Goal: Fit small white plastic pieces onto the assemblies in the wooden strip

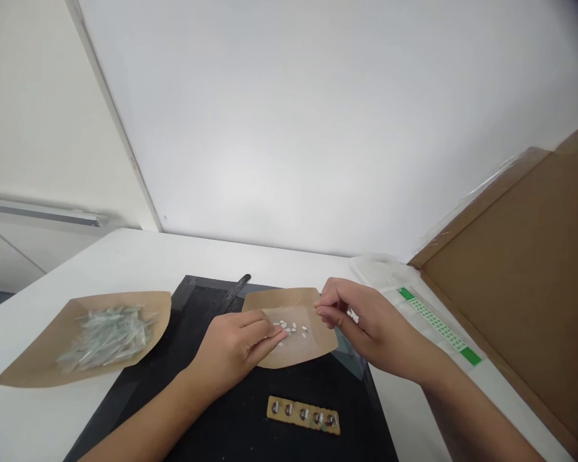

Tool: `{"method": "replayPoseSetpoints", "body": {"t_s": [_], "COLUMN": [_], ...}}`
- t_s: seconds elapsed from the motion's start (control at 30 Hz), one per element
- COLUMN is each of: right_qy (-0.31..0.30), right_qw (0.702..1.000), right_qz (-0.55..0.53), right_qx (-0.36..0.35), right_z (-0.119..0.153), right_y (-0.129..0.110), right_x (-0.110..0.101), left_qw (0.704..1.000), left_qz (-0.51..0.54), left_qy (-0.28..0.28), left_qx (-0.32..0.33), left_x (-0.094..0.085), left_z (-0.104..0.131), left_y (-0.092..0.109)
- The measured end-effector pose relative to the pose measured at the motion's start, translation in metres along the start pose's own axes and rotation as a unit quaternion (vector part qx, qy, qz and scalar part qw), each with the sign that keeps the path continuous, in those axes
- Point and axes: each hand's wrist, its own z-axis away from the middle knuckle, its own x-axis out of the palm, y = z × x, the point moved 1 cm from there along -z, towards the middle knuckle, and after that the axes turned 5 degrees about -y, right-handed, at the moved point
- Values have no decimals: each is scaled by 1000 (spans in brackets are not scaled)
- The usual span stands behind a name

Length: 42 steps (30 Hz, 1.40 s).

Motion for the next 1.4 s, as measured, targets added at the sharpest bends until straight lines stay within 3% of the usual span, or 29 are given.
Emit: {"method": "replayPoseSetpoints", "body": {"t_s": [0.17,0.43,0.57,0.83,1.07,1.17,1.4], "right_qy": [4,2,-6,1,-33,-35,-8], "right_qw": [1000,1000,1000,1000,984,976,989], "right_qz": [-4,-20,-3,-16,-175,-216,-150], "right_qx": [-5,-13,-21,-21,-2,5,-20], "right_z": [-5,-11,-14,-14,-17,-19,-19], "right_y": [1,9,10,8,13,15,12], "right_x": [7,31,41,46,53,54,51], "left_qw": [1000,979,962,939,905,901,922], "left_qz": [13,171,248,300,367,370,329], "left_qy": [7,98,85,98,83,82,50], "left_qx": [15,-47,-81,-136,-198,-210,-198], "left_x": [-1,1,2,6,4,4,3], "left_z": [0,-4,-3,-3,-2,-3,-3], "left_y": [-2,13,17,18,18,18,19]}}
